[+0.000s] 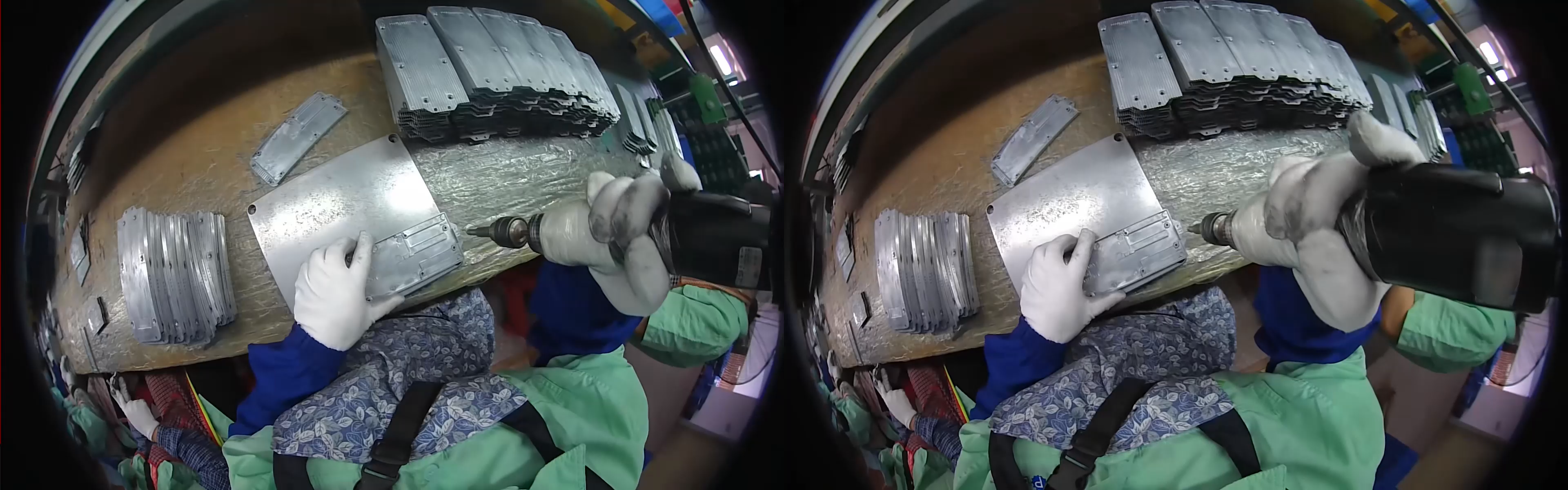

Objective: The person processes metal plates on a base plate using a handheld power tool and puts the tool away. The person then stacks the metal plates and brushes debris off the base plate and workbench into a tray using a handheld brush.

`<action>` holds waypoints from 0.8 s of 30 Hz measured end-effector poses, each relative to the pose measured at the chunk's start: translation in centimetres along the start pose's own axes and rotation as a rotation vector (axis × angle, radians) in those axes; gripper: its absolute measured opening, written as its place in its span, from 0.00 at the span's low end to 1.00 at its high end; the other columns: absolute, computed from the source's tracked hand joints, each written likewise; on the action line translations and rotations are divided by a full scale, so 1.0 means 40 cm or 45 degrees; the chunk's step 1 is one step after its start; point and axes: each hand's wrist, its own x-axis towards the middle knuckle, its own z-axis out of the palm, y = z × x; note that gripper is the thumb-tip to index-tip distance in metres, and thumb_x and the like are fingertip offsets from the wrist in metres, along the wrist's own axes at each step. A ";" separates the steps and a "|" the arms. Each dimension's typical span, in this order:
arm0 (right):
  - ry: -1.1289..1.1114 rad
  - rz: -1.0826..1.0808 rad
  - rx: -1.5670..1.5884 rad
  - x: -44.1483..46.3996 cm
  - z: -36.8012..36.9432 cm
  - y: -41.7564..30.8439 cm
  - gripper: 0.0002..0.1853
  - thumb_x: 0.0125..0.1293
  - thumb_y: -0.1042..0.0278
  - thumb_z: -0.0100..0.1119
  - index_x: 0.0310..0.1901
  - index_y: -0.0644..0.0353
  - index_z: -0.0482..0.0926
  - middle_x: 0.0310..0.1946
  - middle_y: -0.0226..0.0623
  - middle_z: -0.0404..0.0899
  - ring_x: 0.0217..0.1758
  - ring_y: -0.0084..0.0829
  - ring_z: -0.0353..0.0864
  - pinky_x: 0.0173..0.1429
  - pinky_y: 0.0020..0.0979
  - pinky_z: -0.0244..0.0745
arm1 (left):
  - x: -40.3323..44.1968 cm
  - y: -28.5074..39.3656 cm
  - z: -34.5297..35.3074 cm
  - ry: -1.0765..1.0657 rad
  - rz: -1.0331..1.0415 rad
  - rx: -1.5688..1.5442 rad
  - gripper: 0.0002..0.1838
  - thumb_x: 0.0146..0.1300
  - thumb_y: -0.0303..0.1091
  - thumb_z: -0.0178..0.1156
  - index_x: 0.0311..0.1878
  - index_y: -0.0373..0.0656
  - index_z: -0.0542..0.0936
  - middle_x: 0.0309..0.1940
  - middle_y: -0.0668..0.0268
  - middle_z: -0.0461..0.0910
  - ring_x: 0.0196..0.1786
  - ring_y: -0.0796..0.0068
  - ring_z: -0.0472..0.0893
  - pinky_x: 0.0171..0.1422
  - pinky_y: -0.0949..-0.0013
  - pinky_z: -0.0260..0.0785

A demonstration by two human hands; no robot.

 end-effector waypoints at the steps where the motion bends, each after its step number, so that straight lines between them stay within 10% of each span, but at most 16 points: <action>1: -0.001 0.000 0.011 0.001 -0.005 0.006 0.35 0.50 0.76 0.49 0.63 0.64 0.51 0.25 0.26 0.62 0.29 0.25 0.65 0.38 0.30 0.54 | 0.003 0.000 0.001 -0.003 0.002 -0.001 0.43 0.36 0.48 0.73 0.58 0.46 0.68 0.46 0.56 0.71 0.47 0.56 0.71 0.50 0.59 0.67; 24: -0.223 0.023 0.055 0.040 -0.019 0.043 0.35 0.55 0.74 0.53 0.65 0.63 0.52 0.25 0.23 0.64 0.30 0.22 0.67 0.38 0.28 0.56 | 0.008 -0.013 0.014 -0.020 0.041 -0.052 0.44 0.36 0.48 0.73 0.61 0.50 0.67 0.47 0.55 0.69 0.48 0.55 0.69 0.51 0.58 0.65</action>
